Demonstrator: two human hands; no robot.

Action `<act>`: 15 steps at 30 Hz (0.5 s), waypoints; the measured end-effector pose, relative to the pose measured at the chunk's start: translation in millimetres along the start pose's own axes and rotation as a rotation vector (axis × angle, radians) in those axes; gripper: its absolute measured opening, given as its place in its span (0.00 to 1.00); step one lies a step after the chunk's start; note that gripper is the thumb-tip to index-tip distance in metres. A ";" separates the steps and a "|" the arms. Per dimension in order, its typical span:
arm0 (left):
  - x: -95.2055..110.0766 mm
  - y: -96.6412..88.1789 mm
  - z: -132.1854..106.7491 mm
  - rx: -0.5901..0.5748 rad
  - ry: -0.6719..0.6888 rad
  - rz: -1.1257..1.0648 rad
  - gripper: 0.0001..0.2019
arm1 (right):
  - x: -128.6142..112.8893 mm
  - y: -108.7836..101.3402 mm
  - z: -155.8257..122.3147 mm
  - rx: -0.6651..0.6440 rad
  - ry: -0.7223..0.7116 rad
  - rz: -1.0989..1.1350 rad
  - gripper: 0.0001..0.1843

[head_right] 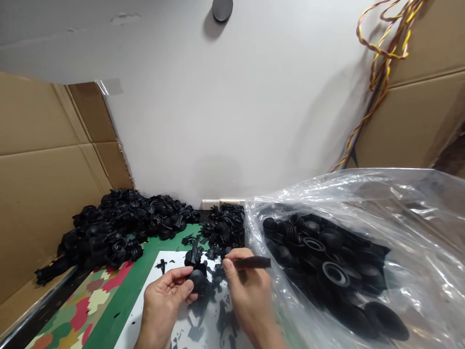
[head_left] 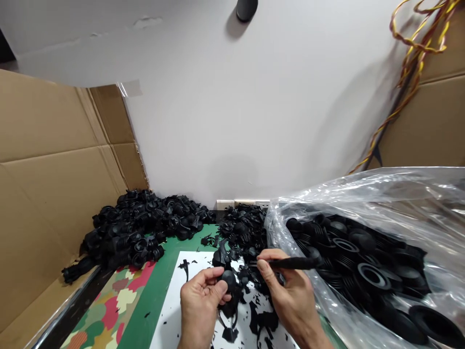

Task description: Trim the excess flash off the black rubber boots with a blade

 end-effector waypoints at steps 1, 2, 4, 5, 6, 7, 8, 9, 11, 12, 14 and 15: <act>0.5 -0.6 0.0 -0.002 -0.001 0.005 0.13 | -0.4 1.4 -0.6 -0.034 0.055 0.053 0.08; 1.0 -1.1 0.0 -0.006 -0.003 0.011 0.13 | -1.4 2.8 -1.2 -0.061 0.105 0.114 0.09; 1.4 -2.0 0.2 -0.014 -0.007 0.022 0.14 | -4.5 4.9 -1.9 -0.098 0.191 0.218 0.11; 1.3 -2.3 0.3 -0.020 -0.005 0.028 0.14 | -6.2 5.6 -2.0 -0.114 0.222 0.246 0.11; 1.1 -2.4 0.2 -0.030 0.001 0.034 0.14 | -8.0 5.9 -1.8 -0.126 0.239 0.255 0.11; 0.8 -2.3 -0.1 -0.041 0.013 0.043 0.14 | -9.8 5.9 -1.4 -0.138 0.240 0.253 0.10; 0.8 -2.1 -0.6 -0.055 0.031 0.056 0.13 | -11.7 5.5 -0.8 -0.148 0.223 0.244 0.09; 0.9 -1.7 -1.2 -0.074 0.052 0.072 0.12 | -13.8 4.9 -0.1 -0.160 0.196 0.237 0.09; 2.1 -1.0 -2.7 -0.127 0.088 0.102 0.09 | -17.9 3.4 1.6 -0.196 0.127 0.248 0.08; 3.0 -0.8 -3.3 -0.156 0.097 0.115 0.08 | -19.7 2.7 2.3 -0.220 0.100 0.265 0.08; 4.9 -1.3 -3.6 -0.221 0.092 0.139 0.05 | -23.1 2.2 3.1 -0.280 0.070 0.315 0.09; 5.7 -2.0 -3.4 -0.252 0.086 0.146 0.04 | -24.5 2.7 3.1 -0.315 0.068 0.343 0.11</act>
Point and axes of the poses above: each hand's wrist, its own z-axis towards the middle knuckle, its own y-axis out of the palm, x = y × z, the point moved 1 cm from there along z, towards the middle knuckle, and after that the axes turned 4 degrees about -x, right-handed, at the moved point
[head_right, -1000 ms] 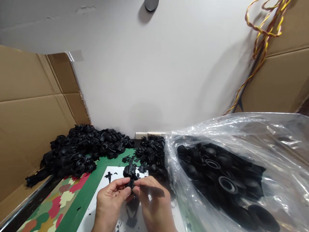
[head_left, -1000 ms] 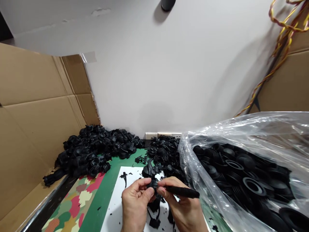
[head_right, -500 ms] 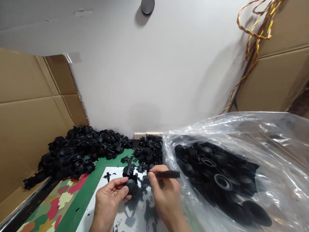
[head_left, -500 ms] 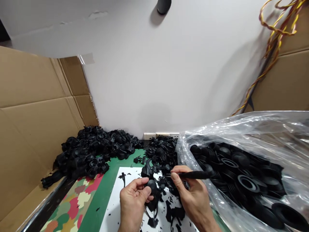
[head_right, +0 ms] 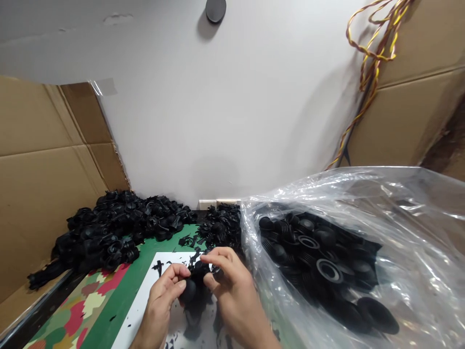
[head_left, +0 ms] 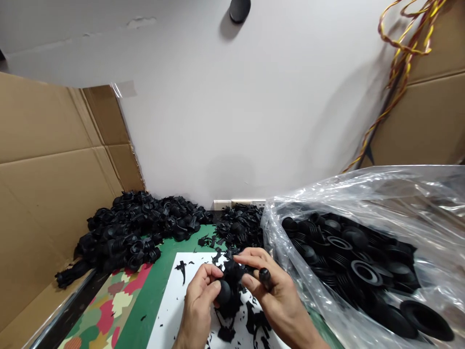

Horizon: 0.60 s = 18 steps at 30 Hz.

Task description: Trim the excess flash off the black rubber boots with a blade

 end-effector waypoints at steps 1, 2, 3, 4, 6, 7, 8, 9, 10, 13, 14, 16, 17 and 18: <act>0.5 -1.0 0.2 -0.029 -0.002 0.004 0.04 | -0.8 1.5 0.0 -0.037 0.007 0.026 0.12; 0.7 -2.0 0.4 -0.056 -0.001 0.007 0.04 | -1.2 3.5 -0.1 -0.073 0.022 0.047 0.13; 0.8 -2.9 0.5 -0.079 0.002 0.005 0.04 | -1.1 5.9 -0.3 -0.096 0.038 0.062 0.14; 0.7 -3.7 0.6 -0.096 0.006 0.000 0.05 | -0.7 8.4 -0.5 -0.107 0.055 0.072 0.13; 0.9 -4.6 0.6 -0.119 0.008 -0.005 0.05 | 1.3 12.9 -0.8 -0.089 0.081 0.085 0.11; 1.4 -4.7 0.5 -0.122 0.012 0.006 0.06 | 2.7 14.7 -1.0 -0.068 0.091 0.088 0.09; 2.3 -4.7 0.5 -0.117 0.026 0.031 0.07 | 4.1 15.9 -1.0 -0.043 0.098 0.089 0.08; 3.5 -4.6 0.5 -0.110 0.055 0.078 0.08 | 5.4 16.6 -1.1 -0.019 0.104 0.086 0.07; 4.8 -4.3 0.5 -0.101 0.098 0.146 0.07 | 6.6 16.8 -1.2 0.003 0.111 0.077 0.06; 6.8 -3.5 1.0 -0.083 0.228 0.371 0.08 | 8.9 15.6 -1.1 0.045 0.130 0.039 0.06; 6.2 -3.5 1.5 -0.084 0.241 0.409 0.08 | 9.2 14.8 -0.9 0.046 0.133 0.027 0.06; 3.2 -4.1 2.9 -0.081 0.196 0.383 0.08 | 9.7 12.6 -0.1 0.038 0.140 0.005 0.06; 1.4 -4.5 3.7 -0.082 0.149 0.328 0.08 | 9.8 11.2 0.4 0.034 0.144 -0.005 0.06; -0.2 -4.8 4.5 -0.080 0.101 0.263 0.09 | 9.9 9.8 1.0 0.028 0.149 -0.014 0.06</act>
Point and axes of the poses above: each hand's wrist, its own z-axis towards the middle knuckle, its own y-axis out of the palm, x = y × z, the point moved 1 cm from there along z, towards the middle knuckle, and after that the axes turned 4 degrees about -x, right-handed, at the moved point
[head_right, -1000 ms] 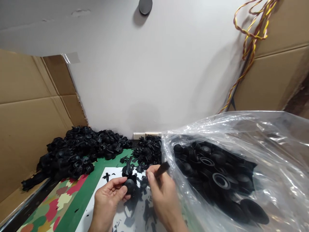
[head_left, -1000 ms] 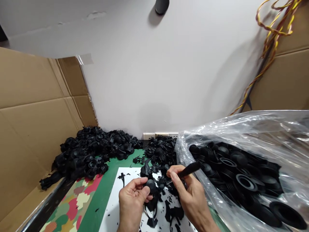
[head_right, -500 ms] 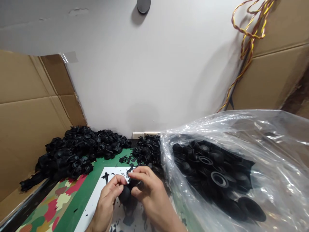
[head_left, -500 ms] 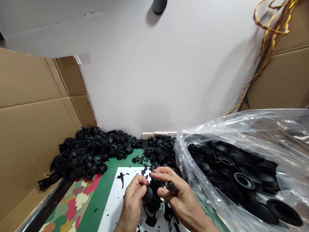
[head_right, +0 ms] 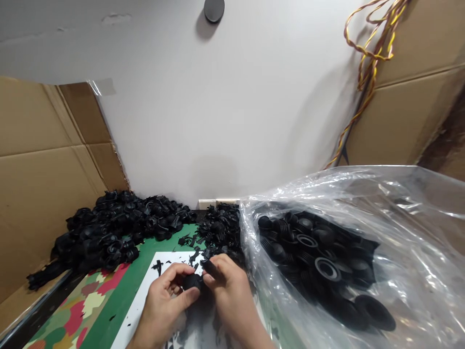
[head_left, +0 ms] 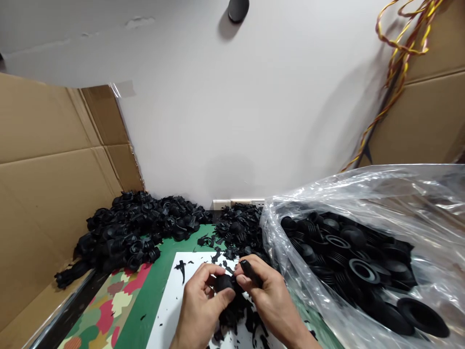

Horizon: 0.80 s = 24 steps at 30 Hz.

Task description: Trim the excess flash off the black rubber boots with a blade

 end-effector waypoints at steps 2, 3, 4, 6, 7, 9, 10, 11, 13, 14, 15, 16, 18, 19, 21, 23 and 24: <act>-1.7 0.2 0.9 0.007 -0.058 -0.110 0.11 | -0.4 -2.6 1.2 -0.025 0.002 -0.017 0.07; -1.6 0.5 1.3 0.011 -0.059 -0.138 0.12 | -0.9 -3.5 1.6 -0.040 -0.003 -0.021 0.08; -1.0 0.8 1.6 0.018 -0.043 -0.150 0.12 | -1.6 -4.0 1.7 -0.051 -0.011 -0.022 0.09; 0.6 1.7 2.1 0.022 0.008 -0.159 0.12 | -3.2 -3.4 1.4 -0.058 -0.042 -0.013 0.10; 1.0 2.3 2.1 0.016 0.026 -0.168 0.11 | -3.9 -2.1 0.9 -0.059 -0.061 -0.005 0.11; 0.7 3.9 1.9 -0.005 0.006 -0.214 0.11 | -4.3 2.5 -0.4 -0.066 -0.093 0.017 0.14; 0.0 4.7 1.7 -0.020 -0.033 -0.247 0.11 | -3.7 5.3 -1.0 -0.063 -0.097 0.027 0.13; -0.9 5.5 1.3 -0.033 -0.079 -0.281 0.12 | -2.7 8.2 -1.5 -0.053 -0.090 0.038 0.11; -2.6 7.0 0.2 -0.036 -0.153 -0.343 0.12 | 0.3 13.2 -2.2 -0.019 -0.062 0.055 0.07; -3.1 7.6 -0.4 -0.034 -0.170 -0.362 0.13 | 2.0 15.1 -2.3 0.002 -0.053 0.059 0.06; -3.2 8.2 -1.0 -0.026 -0.173 -0.371 0.12 | 3.7 16.7 -2.4 0.021 -0.051 0.055 0.06; -3.0 8.7 -1.7 -0.022 -0.171 -0.368 0.12 | 5.4 17.8 -2.5 0.040 -0.060 0.043 0.07; -1.7 9.3 -3.1 -0.020 -0.165 -0.307 0.11 | 8.9 19.2 -2.8 0.085 -0.096 -0.008 0.10; -0.6 9.4 -3.8 -0.020 -0.152 -0.245 0.11 | 10.7 19.7 -3.1 0.107 -0.117 -0.050 0.10; 1.8 9.2 -5.2 -0.029 -0.088 -0.067 0.09 | 14.0 20.5 -3.9 0.128 -0.153 -0.151 0.09; 3.2 9.0 -6.7 -0.044 0.011 0.121 0.06 | 16.1 21.7 -4.5 0.120 -0.159 -0.246 0.08; 3.1 8.9 -7.6 -0.041 0.069 0.196 0.04 | 16.2 22.3 -4.5 0.118 -0.148 -0.276 0.08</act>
Point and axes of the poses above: each hand's wrist, its own z-axis towards the middle knuckle, its own y-axis out of the palm, x = y × z, the point moved 1 cm from there along z, towards the middle knuckle, and after that the axes turned 4 degrees about -x, right-handed, at the moved point
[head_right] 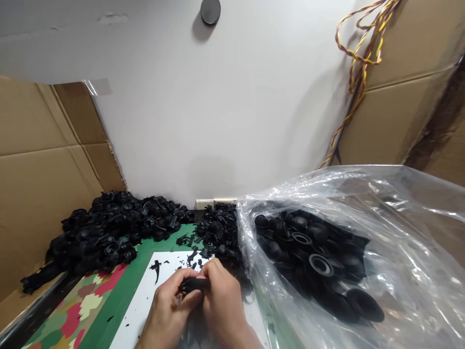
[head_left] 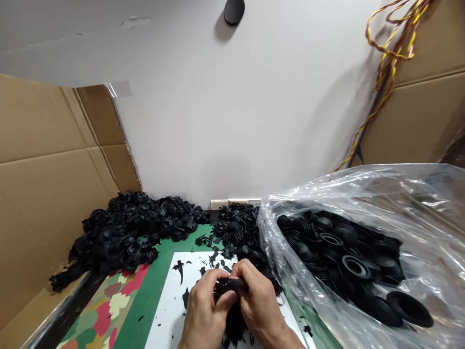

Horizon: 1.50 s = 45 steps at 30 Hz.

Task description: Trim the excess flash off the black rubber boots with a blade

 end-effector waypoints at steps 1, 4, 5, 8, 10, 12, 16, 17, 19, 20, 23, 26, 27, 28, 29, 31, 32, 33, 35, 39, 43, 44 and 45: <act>-0.5 0.0 -0.9 0.019 0.055 0.057 0.03 | -0.7 0.6 0.2 -0.005 0.018 -0.013 0.08; -3.3 -0.6 -3.4 0.103 0.210 0.113 0.05 | -6.7 2.2 2.1 -0.001 0.077 0.013 0.09; -3.9 -1.2 -3.8 0.119 0.257 0.106 0.06 | -9.6 2.9 2.8 -0.001 0.090 0.030 0.10; -2.7 -3.8 -3.9 0.134 0.371 0.090 0.07 | -18.3 4.8 4.6 -0.004 0.104 0.069 0.12; 0.8 -4.1 -4.5 0.144 0.430 0.089 0.08 | -20.9 4.4 6.2 -0.002 0.110 0.085 0.13; 5.3 -1.8 -6.7 0.171 0.475 0.062 0.08 | -18.6 0.4 9.6 0.013 0.115 0.082 0.13; 12.4 7.2 -11.6 0.279 0.488 -0.095 0.06 | -0.6 -19.5 21.0 0.123 0.173 0.034 0.13; 12.9 8.9 -10.9 0.273 0.459 -0.142 0.05 | 4.1 -24.8 23.5 0.150 0.185 0.023 0.13; 11.3 10.1 -6.2 0.242 0.337 -0.232 0.06 | 10.2 -32.0 26.6 0.167 0.191 0.016 0.13; 9.3 9.7 -2.8 0.225 0.252 -0.276 0.08 | 11.3 -33.5 27.2 0.164 0.189 0.017 0.13; 1.0 5.7 6.8 0.182 0.041 -0.397 0.13 | 9.6 -31.4 26.0 0.133 0.182 0.030 0.14; -5.6 0.8 11.2 0.182 -0.011 -0.479 0.14 | 6.8 -27.2 22.6 0.091 0.183 0.052 0.15; -6.8 -0.4 11.6 0.183 -0.012 -0.496 0.13 | 6.5 -26.5 21.4 0.076 0.184 0.059 0.15; -7.6 -1.4 11.8 0.179 -0.017 -0.512 0.13 | 6.5 -26.3 20.4 0.063 0.186 0.065 0.15; -7.9 -2.0 11.8 0.172 -0.023 -0.527 0.13 | 6.7 -26.4 19.5 0.052 0.191 0.069 0.15; -7.7 -2.5 11.8 0.159 -0.036 -0.550 0.14 | 7.5 -27.2 18.2 0.040 0.206 0.070 0.15; -7.3 -2.8 11.8 0.161 -0.039 -0.556 0.14 | 8.1 -27.7 17.8 0.037 0.215 0.066 0.16; -6.7 -3.2 11.9 0.167 -0.035 -0.562 0.15 | 8.8 -28.2 17.5 0.037 0.225 0.061 0.16; -5.7 -4.7 12.3 0.180 -0.030 -0.587 0.17 | 10.6 -29.2 17.2 0.044 0.239 0.052 0.16; -7.7 -9.5 14.6 0.101 -0.233 -0.800 0.22 | 16.6 -30.5 17.3 0.070 0.255 0.055 0.15; -12.7 -13.3 16.4 0.099 -0.435 -0.942 0.17 | 20.8 -27.7 16.8 0.063 0.282 0.053 0.16; -13.8 -13.4 16.5 0.115 -0.455 -0.952 0.16 | 20.4 -26.3 16.4 0.056 0.285 0.056 0.16; -14.7 -13.0 16.4 0.123 -0.471 -0.956 0.15 | 19.4 -24.9 15.8 0.039 0.285 0.063 0.16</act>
Point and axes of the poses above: each hand's wrist, its own z-axis towards the middle knuckle, its own y-axis out of the palm, x = y × z, the point moved 1 cm from there along z, towards the middle knuckle, and after that the axes turned 4 degrees about -x, right-handed, at the moved point
